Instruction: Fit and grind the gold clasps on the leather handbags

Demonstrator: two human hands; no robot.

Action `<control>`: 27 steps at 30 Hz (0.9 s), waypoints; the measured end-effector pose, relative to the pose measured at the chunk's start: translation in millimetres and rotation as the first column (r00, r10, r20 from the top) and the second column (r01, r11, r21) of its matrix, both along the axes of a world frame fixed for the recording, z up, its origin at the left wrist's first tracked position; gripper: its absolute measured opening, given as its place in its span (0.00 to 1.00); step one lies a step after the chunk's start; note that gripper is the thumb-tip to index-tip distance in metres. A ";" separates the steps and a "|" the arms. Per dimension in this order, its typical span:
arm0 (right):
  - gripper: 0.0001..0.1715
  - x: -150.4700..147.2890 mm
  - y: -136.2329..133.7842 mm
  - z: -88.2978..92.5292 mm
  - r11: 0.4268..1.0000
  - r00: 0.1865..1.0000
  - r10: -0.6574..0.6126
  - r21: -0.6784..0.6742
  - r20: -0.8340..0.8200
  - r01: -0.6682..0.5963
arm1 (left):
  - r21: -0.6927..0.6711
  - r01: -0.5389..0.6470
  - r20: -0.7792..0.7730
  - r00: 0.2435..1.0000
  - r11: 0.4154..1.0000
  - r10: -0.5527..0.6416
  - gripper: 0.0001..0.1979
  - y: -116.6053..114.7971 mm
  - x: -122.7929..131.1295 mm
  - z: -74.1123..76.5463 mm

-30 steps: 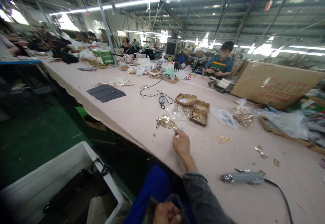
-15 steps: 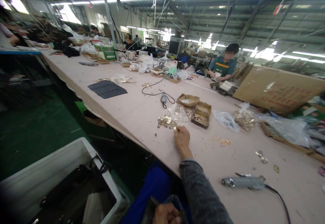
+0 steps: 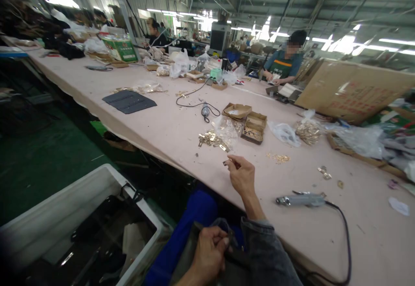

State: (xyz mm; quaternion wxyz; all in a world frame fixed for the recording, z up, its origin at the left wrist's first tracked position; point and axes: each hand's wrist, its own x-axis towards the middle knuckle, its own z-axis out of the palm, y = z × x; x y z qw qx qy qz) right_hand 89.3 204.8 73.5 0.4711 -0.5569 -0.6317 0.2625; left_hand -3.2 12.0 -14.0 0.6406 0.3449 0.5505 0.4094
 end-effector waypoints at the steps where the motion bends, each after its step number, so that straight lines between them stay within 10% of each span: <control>1: 0.22 7.6 -13.8 6.0 0.999 0.996 -0.002 -0.037 -0.085 -0.001 | 0.009 0.018 -0.015 1.000 1.000 -0.018 0.07 -0.1 -1.9 3.7; 12: 0.24 80.3 -178.6 -48.7 0.884 0.907 -0.227 -0.467 -0.355 0.039 | 0.044 0.214 -0.086 0.974 0.976 -0.210 0.16 3.2 -7.8 15.1; 27: 0.22 71.2 -189.7 -66.4 0.813 0.876 -0.208 -0.575 -0.436 -0.093 | 0.041 0.277 0.065 0.958 0.960 -0.279 0.16 3.9 0.6 7.4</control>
